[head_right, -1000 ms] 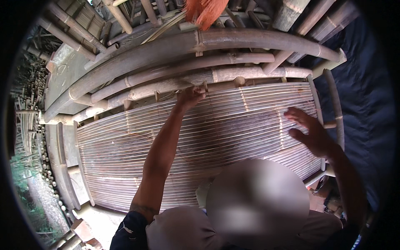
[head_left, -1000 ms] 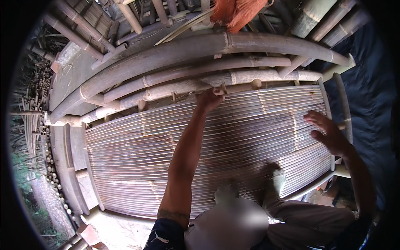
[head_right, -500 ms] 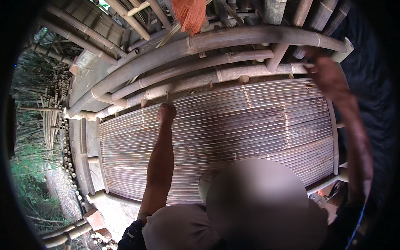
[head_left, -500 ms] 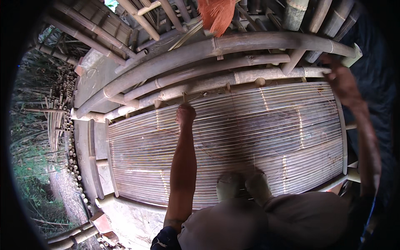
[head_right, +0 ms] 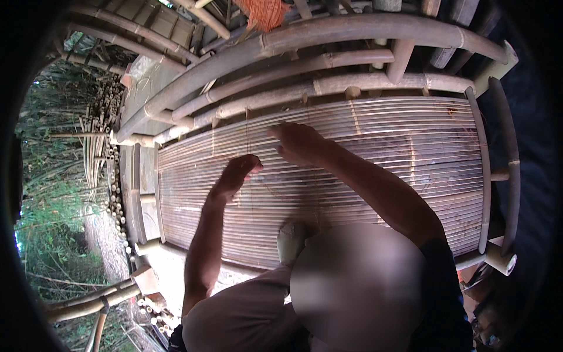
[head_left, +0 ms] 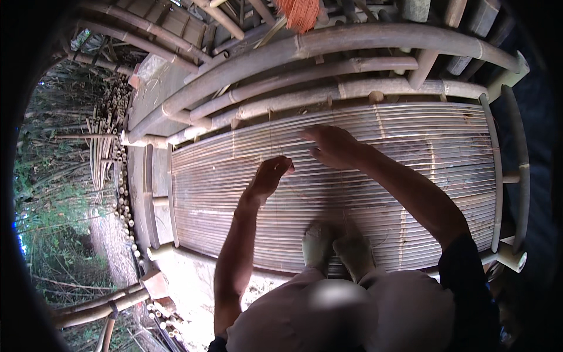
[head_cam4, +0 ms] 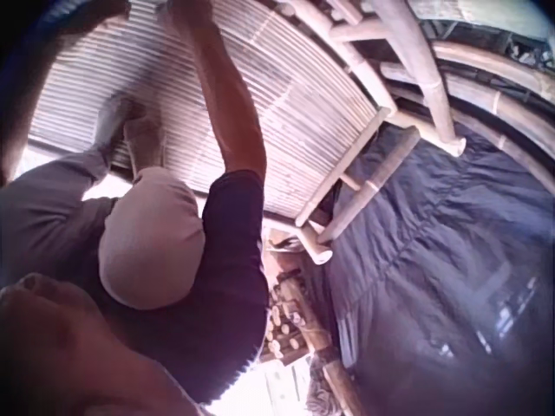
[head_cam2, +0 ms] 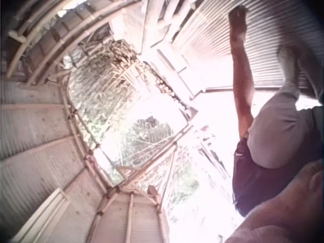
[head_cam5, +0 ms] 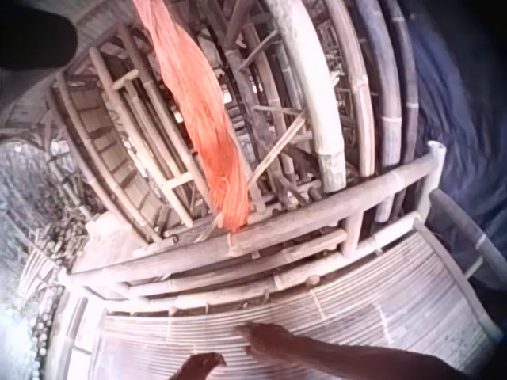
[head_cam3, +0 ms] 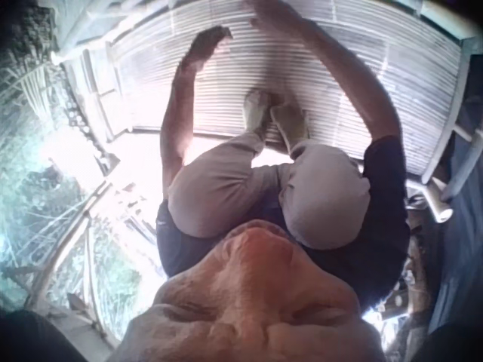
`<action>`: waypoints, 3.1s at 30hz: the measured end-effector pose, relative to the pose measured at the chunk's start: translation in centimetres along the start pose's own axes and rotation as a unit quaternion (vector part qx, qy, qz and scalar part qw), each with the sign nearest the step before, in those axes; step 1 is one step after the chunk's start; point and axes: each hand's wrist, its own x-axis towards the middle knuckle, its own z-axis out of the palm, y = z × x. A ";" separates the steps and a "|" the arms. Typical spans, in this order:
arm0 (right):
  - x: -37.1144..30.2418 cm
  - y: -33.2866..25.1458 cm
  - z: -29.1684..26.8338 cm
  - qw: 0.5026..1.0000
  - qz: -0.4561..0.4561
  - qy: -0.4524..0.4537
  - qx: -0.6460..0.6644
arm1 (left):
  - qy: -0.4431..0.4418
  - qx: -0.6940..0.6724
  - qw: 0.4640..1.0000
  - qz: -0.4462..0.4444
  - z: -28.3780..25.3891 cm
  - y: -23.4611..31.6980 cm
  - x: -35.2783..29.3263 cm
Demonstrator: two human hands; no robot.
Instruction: The person is weaving thin bamboo strips into a large circular bamboo frame. They repeatedly insert the strips through the gaps in the frame and pull them tight to secure the structure. The task involves repetitive hand movements to interlace the material.
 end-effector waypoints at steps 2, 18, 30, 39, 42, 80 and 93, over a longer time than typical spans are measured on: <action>1.5 -2.6 0.8 0.991 -0.134 0.027 0.006 | -0.030 0.039 0.993 0.107 0.5 5.0 -4.0; 1.0 2.1 -16.1 0.879 -0.090 0.332 0.331 | 0.274 0.133 0.946 0.110 -10.4 20.3 -18.4; 4.2 1.6 -9.5 0.883 0.069 -0.004 -0.464 | 0.148 0.455 0.872 0.101 -18.0 -5.1 9.8; 19.0 4.3 5.0 0.926 0.177 0.029 -0.332 | -0.025 0.472 0.881 0.006 -19.9 -12.5 20.3; 21.4 5.2 11.5 0.927 0.302 0.063 -0.215 | -0.088 0.495 0.864 0.004 -18.5 -10.9 21.3; -2.4 -10.6 -0.7 0.710 0.375 -0.567 0.181 | -0.082 0.323 0.943 -0.016 -18.3 -12.9 21.7; 2.8 -9.0 -2.0 0.828 0.240 -0.152 -0.483 | -0.033 0.327 0.943 -0.053 -18.9 -12.0 21.2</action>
